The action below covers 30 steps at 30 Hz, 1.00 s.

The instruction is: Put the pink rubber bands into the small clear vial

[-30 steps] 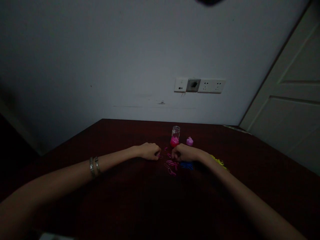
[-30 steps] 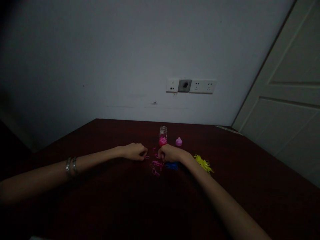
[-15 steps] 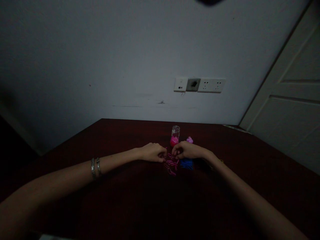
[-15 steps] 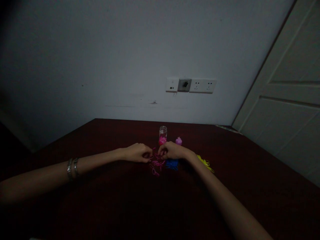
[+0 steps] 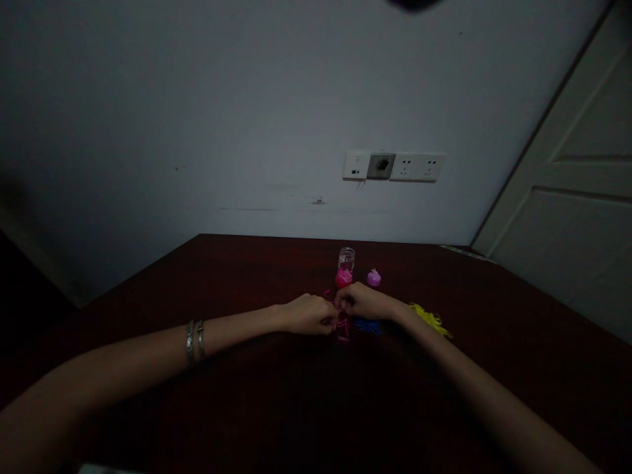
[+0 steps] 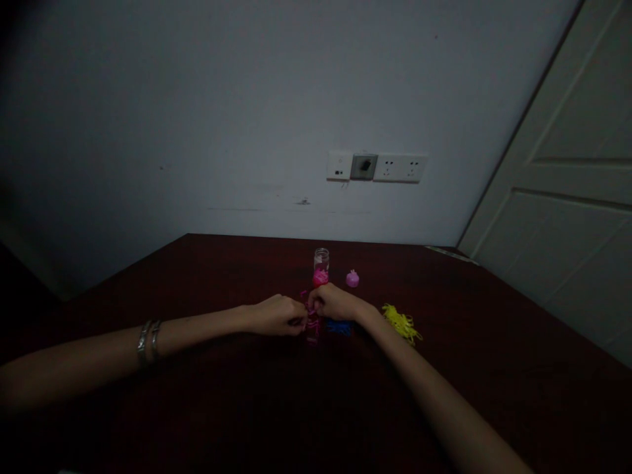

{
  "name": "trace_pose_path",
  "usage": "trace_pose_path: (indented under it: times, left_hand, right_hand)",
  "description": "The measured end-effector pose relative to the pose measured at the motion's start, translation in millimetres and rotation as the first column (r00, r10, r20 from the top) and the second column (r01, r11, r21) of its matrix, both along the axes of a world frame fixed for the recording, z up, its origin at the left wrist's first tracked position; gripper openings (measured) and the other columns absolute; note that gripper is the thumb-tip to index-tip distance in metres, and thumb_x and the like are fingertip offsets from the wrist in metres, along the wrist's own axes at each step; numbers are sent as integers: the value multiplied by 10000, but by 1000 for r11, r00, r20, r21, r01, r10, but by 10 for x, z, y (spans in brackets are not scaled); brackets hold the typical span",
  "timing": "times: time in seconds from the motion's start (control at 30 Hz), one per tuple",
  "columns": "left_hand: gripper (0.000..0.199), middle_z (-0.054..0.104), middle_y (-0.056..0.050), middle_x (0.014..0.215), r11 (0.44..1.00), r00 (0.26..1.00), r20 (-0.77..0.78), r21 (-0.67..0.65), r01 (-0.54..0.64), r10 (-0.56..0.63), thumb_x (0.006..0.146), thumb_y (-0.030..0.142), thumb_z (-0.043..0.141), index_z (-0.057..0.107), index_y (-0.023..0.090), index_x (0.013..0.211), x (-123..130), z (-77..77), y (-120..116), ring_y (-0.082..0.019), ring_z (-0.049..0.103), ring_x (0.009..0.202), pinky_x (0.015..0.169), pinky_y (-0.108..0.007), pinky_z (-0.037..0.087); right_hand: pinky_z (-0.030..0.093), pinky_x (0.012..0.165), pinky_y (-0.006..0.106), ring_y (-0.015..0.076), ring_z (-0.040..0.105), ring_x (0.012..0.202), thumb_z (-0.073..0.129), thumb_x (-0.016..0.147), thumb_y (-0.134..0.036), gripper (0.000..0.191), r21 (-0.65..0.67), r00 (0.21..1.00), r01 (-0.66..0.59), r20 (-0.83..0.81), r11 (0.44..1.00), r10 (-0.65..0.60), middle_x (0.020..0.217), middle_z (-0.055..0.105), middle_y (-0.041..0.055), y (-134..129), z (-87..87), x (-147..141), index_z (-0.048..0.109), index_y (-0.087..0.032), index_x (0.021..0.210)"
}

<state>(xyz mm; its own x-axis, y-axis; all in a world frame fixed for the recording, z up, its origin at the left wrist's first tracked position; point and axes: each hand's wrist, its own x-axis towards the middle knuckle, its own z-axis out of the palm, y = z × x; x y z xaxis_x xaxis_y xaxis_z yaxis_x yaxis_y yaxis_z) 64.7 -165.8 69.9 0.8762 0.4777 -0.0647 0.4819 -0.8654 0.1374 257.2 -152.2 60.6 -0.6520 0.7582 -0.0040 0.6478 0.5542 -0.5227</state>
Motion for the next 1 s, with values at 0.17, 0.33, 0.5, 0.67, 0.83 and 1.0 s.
trace_pose_path:
  times: [0.17,0.33,0.5,0.67,0.83,1.0]
  left_hand:
    - [93,609,10,752,998,999,23,34,-47,47,770,271,507,574,206,766,-43,-12,83,-121,545,652,500,-219,281]
    - [118,607,3,831,992,991,82,56,-114,110,769,295,521,575,212,835,-62,9,171,-127,546,706,528,-212,301]
    - [153,598,-9,891,981,982,76,72,-180,174,769,287,524,587,218,890,-56,32,274,-138,551,765,570,-213,351]
    - [331,553,-64,1063,960,961,31,49,-275,274,755,292,512,565,220,1073,-48,-23,428,-188,549,902,671,-241,416]
    - [341,600,-72,973,969,970,61,-94,-230,237,686,185,514,625,150,1006,-3,-108,593,-168,556,843,715,-225,424]
    - [301,646,-26,806,935,967,160,-327,-137,198,649,91,470,670,139,869,51,-137,677,-112,559,710,630,-170,412]
  right_hand:
    - [405,603,200,108,528,691,554,608,-65,336,-54,1000,-19,2,998,19,804,609,19,-53,127,66,625,-135,929]
    - [409,627,211,111,523,712,574,589,-66,382,-2,998,-41,51,999,41,842,603,20,-88,111,44,615,-146,961]
    - [383,560,188,88,498,621,477,623,-13,291,19,1000,-3,-6,1000,3,707,578,-5,-57,2,-33,628,-136,839]
    - [421,587,195,97,537,656,495,660,-40,282,-34,990,23,-141,999,-28,764,600,13,-43,0,-29,624,-129,894]
    - [441,607,227,125,559,686,598,654,-140,319,-70,990,59,-122,996,-68,775,600,23,-83,68,11,614,-125,972]
    - [431,619,248,146,536,730,679,601,-224,481,-65,999,29,17,997,-28,867,580,35,-234,199,3,563,-138,1060]
